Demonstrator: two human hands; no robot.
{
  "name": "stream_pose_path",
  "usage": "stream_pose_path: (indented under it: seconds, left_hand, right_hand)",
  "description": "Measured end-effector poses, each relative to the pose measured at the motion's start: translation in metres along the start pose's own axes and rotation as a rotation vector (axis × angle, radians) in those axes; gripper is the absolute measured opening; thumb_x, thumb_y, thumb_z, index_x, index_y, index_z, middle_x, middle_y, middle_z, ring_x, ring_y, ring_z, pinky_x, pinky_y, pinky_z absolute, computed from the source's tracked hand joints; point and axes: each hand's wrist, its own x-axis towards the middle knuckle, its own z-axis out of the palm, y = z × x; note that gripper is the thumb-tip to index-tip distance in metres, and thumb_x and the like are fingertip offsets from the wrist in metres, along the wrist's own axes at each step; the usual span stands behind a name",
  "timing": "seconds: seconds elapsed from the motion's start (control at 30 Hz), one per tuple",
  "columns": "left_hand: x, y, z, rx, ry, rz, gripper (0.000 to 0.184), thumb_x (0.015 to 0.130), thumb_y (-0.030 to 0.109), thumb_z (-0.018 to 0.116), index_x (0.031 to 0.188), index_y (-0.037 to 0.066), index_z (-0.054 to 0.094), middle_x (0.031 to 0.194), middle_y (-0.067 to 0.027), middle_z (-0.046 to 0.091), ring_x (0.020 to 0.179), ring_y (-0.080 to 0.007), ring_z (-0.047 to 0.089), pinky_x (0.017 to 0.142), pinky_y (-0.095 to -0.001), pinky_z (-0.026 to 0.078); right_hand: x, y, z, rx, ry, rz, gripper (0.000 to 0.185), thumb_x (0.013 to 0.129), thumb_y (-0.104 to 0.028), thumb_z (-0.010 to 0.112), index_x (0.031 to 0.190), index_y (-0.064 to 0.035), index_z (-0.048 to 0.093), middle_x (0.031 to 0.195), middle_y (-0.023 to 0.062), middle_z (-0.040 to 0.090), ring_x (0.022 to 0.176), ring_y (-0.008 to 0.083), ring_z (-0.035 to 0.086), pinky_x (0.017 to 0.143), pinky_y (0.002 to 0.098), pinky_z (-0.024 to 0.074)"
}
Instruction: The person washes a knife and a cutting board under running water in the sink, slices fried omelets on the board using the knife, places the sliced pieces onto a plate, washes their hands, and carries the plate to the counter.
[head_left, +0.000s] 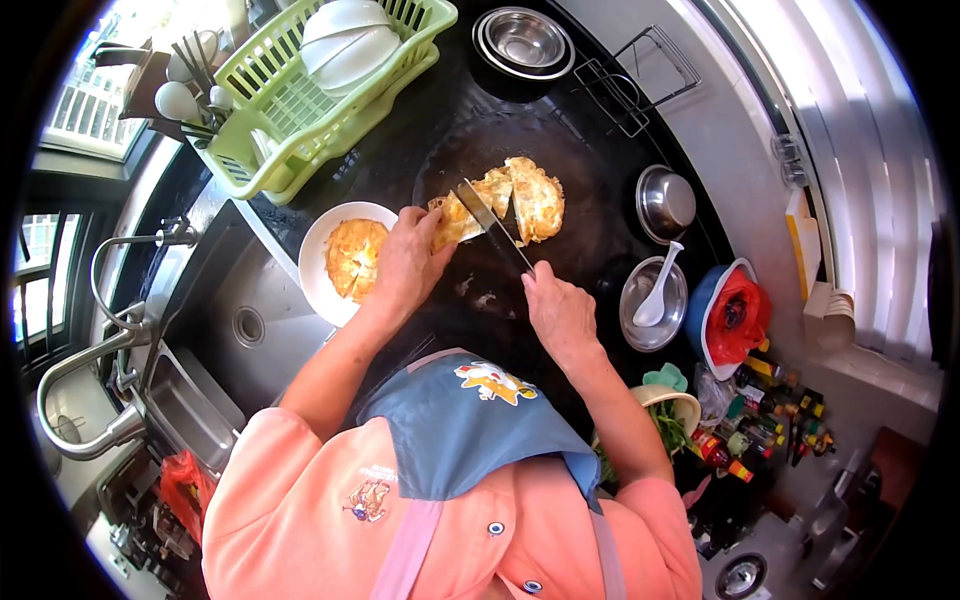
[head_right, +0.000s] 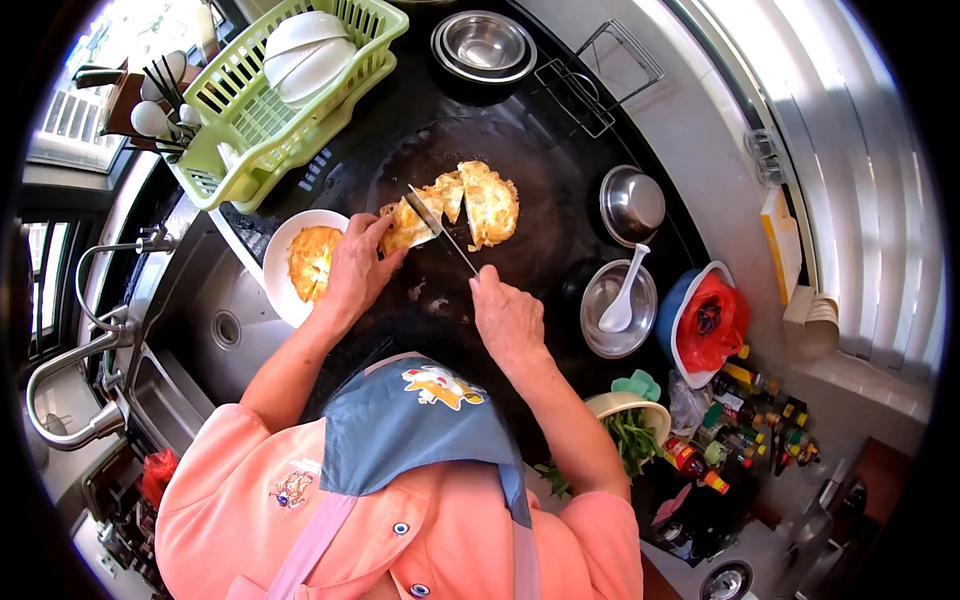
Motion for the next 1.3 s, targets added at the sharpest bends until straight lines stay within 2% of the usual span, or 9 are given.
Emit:
stream_pose_path:
  seconds: [0.13, 0.17, 0.27, 0.67, 0.77, 0.83, 1.03, 1.17, 1.3]
  left_hand:
    - [-0.010, 0.004, 0.013, -0.279, -0.024, -0.196, 0.041, 0.086, 0.012, 0.079, 0.124, -0.002, 0.068, 0.110, -0.0161, 0.063, 0.082, -0.0241, 0.068, 0.074, -0.0334, 0.058]
    - [-0.013, 0.004, 0.014, -0.287, -0.019, -0.213, 0.042, 0.088, 0.011, 0.078, 0.126, -0.003, 0.066, 0.108, -0.0136, 0.063, 0.080, -0.0174, 0.067, 0.073, -0.0293, 0.057]
    - [-0.020, 0.003, 0.021, -0.404, 0.099, -0.310, 0.044, 0.087, 0.010, 0.078, 0.128, -0.002, 0.065, 0.105, -0.0125, 0.066, 0.080, -0.0174, 0.068, 0.073, -0.0295, 0.057]
    - [-0.014, -0.022, 0.036, -0.600, 0.098, -0.463, 0.037, 0.092, 0.014, 0.077, 0.122, -0.006, 0.065, 0.085, -0.0079, 0.072, 0.069, -0.0102, 0.067, 0.062, -0.0235, 0.055]
    - [-0.016, -0.022, 0.035, -0.471, 0.111, -0.458, 0.037, 0.092, 0.014, 0.077, 0.120, -0.006, 0.065, 0.081, -0.0064, 0.070, 0.066, -0.0104, 0.066, 0.059, -0.0237, 0.053]
    - [-0.017, -0.022, 0.036, -0.495, 0.113, -0.497, 0.039, 0.089, 0.020, 0.078, 0.119, -0.004, 0.068, 0.078, -0.0098, 0.072, 0.068, -0.0177, 0.068, 0.065, -0.0307, 0.055]
    - [-0.011, -0.013, 0.029, -0.392, 0.045, -0.530, 0.041, 0.088, 0.028, 0.078, 0.113, -0.004, 0.072, 0.080, -0.0129, 0.075, 0.073, -0.0226, 0.072, 0.069, -0.0357, 0.056]
    - [-0.011, -0.003, 0.023, -0.351, 0.040, -0.528, 0.040, 0.088, 0.030, 0.077, 0.110, -0.003, 0.073, 0.083, -0.0147, 0.076, 0.074, -0.0256, 0.073, 0.069, -0.0367, 0.057]
    - [-0.009, 0.005, 0.023, -0.264, 0.075, -0.388, 0.035, 0.090, 0.026, 0.075, 0.108, -0.004, 0.075, 0.080, -0.0119, 0.076, 0.066, -0.0180, 0.070, 0.065, -0.0308, 0.056]
  right_hand:
    - [-0.013, -0.001, 0.005, 0.024, -0.001, 0.094, 0.024, 0.104, -0.027, 0.057, 0.093, -0.0068, 0.048, 0.068, 0.0154, 0.067, 0.063, 0.0417, 0.068, 0.055, 0.0538, 0.0526]
    - [-0.017, -0.004, 0.004, 0.035, 0.016, 0.089, 0.024, 0.104, -0.027, 0.057, 0.093, -0.0070, 0.049, 0.068, 0.0150, 0.067, 0.063, 0.0412, 0.068, 0.054, 0.0531, 0.0525]
    - [-0.023, -0.012, 0.002, 0.072, 0.075, 0.057, 0.024, 0.103, -0.027, 0.058, 0.092, -0.0075, 0.050, 0.068, 0.0137, 0.067, 0.062, 0.0396, 0.068, 0.053, 0.0509, 0.0521]
    - [-0.025, -0.014, 0.004, 0.064, 0.121, -0.048, 0.023, 0.102, -0.025, 0.061, 0.089, -0.0080, 0.051, 0.070, 0.0109, 0.068, 0.061, 0.0354, 0.068, 0.051, 0.0466, 0.0525]
    - [-0.022, -0.016, -0.002, 0.082, 0.169, -0.082, 0.023, 0.102, -0.025, 0.061, 0.089, -0.0082, 0.051, 0.069, 0.0107, 0.067, 0.061, 0.0350, 0.068, 0.051, 0.0464, 0.0526]
    - [-0.019, -0.018, -0.002, 0.123, 0.231, -0.115, 0.023, 0.102, -0.024, 0.061, 0.089, -0.0081, 0.050, 0.069, 0.0108, 0.067, 0.061, 0.0346, 0.068, 0.051, 0.0463, 0.0527]
    - [-0.002, -0.016, 0.011, -0.016, -0.017, -0.062, 0.023, 0.103, -0.024, 0.059, 0.093, -0.0073, 0.047, 0.066, 0.0137, 0.066, 0.062, 0.0377, 0.068, 0.053, 0.0490, 0.0529]
    - [-0.004, -0.005, 0.012, 0.008, -0.018, -0.072, 0.022, 0.103, -0.023, 0.058, 0.094, -0.0066, 0.046, 0.065, 0.0149, 0.066, 0.062, 0.0396, 0.068, 0.054, 0.0511, 0.0533]
    - [-0.025, -0.003, 0.010, 0.016, -0.044, -0.060, 0.021, 0.103, -0.022, 0.057, 0.094, -0.0066, 0.046, 0.065, 0.0151, 0.066, 0.062, 0.0394, 0.068, 0.054, 0.0516, 0.0536]
